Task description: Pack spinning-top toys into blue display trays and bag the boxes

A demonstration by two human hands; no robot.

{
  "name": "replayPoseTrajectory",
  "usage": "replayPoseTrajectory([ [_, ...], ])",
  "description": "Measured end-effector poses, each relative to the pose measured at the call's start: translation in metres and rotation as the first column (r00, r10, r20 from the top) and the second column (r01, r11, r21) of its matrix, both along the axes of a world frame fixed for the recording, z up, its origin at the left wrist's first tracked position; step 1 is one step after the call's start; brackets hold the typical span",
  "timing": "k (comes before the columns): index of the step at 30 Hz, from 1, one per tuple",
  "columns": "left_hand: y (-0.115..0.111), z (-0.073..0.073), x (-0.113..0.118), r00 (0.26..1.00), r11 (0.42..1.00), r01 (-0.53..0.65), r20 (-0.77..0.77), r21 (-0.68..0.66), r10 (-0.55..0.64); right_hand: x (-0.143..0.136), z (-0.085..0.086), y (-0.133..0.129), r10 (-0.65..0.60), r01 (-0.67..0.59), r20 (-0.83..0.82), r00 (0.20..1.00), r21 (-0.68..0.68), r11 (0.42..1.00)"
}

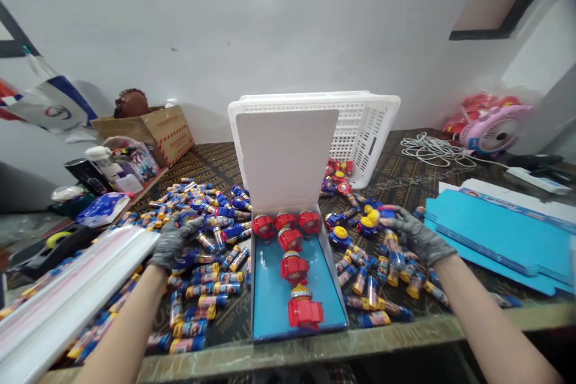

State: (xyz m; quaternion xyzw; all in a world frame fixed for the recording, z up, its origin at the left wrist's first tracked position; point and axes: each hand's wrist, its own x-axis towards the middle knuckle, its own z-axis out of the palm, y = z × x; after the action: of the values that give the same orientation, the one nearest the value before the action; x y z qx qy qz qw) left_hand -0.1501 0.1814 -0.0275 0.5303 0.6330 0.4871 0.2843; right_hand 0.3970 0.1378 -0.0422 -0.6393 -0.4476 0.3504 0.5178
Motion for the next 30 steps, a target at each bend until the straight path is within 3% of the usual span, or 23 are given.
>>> replayPoseTrajectory([
  [2, -0.022, 0.018, 0.006, 0.971, 0.994, 0.046, 0.231, 0.102, -0.069, -0.008, 0.015, -0.009, 0.103, -0.096, -0.330, 0.938, 0.038, 0.995],
  [5, -0.055, 0.028, 0.031, 0.968, 0.983, 0.125, 0.203, 0.132, -0.150, -0.026, 0.025, -0.014, 0.084, -0.093, -0.552, 0.829, 0.012, 0.996],
  [8, -0.076, 0.009, 0.065, 0.972, 0.954, 0.227, 0.007, 0.196, -0.233, -0.048, 0.026, -0.013, 0.107, -0.118, -0.600, 0.793, 0.021, 0.993],
  [10, -0.083, -0.011, 0.082, 0.939, 0.887, 0.336, -0.188, 0.318, -0.289, -0.064, 0.027, -0.014, 0.149, -0.140, -0.564, 0.813, 0.058, 0.988],
  [12, -0.087, -0.026, 0.091, 0.856, 0.769, 0.490, -0.393, 0.411, -0.335, -0.079, 0.026, -0.017, 0.108, -0.073, -0.442, 0.891, 0.094, 0.993],
  [14, -0.087, -0.031, 0.093, 0.742, 0.653, 0.631, -0.570, 0.419, -0.352, -0.095, 0.024, -0.022, -0.020, 0.056, -0.183, 0.983, 0.193, 0.980],
  [15, -0.086, -0.030, 0.093, 0.689, 0.615, 0.679, -0.636, 0.400, -0.348, -0.102, 0.021, -0.024, -0.091, 0.093, -0.019, 0.996, 0.277, 0.956],
  [17, -0.078, -0.025, 0.094, 0.609, 0.582, 0.732, -0.721, 0.353, -0.330, -0.117, 0.011, -0.027, -0.190, 0.043, 0.284, 0.940, 0.455, 0.890],
  [19, -0.066, -0.023, 0.097, 0.569, 0.579, 0.748, -0.763, 0.326, -0.306, -0.131, -0.002, -0.028, -0.221, -0.106, 0.484, 0.847, 0.560, 0.821],
  [21, -0.053, -0.025, 0.104, 0.546, 0.598, 0.745, -0.786, 0.296, -0.290, -0.143, -0.017, -0.027, -0.225, -0.217, 0.599, 0.769, 0.575, 0.789],
  [26, -0.047, -0.038, 0.124, 0.479, 0.714, 0.683, -0.832, 0.153, -0.279, -0.154, -0.043, -0.027, -0.228, -0.312, 0.745, 0.627, 0.508, 0.803],
  [28, -0.050, -0.040, 0.127, 0.514, 0.745, 0.633, -0.834, 0.210, -0.202, -0.153, -0.047, -0.028, -0.193, -0.349, 0.802, 0.565, 0.444, 0.825],
  [30, -0.051, -0.037, 0.117, 0.622, 0.785, 0.519, -0.779, 0.337, -0.078, -0.155, -0.048, -0.027, -0.134, -0.361, 0.862, 0.490, 0.340, 0.868],
])
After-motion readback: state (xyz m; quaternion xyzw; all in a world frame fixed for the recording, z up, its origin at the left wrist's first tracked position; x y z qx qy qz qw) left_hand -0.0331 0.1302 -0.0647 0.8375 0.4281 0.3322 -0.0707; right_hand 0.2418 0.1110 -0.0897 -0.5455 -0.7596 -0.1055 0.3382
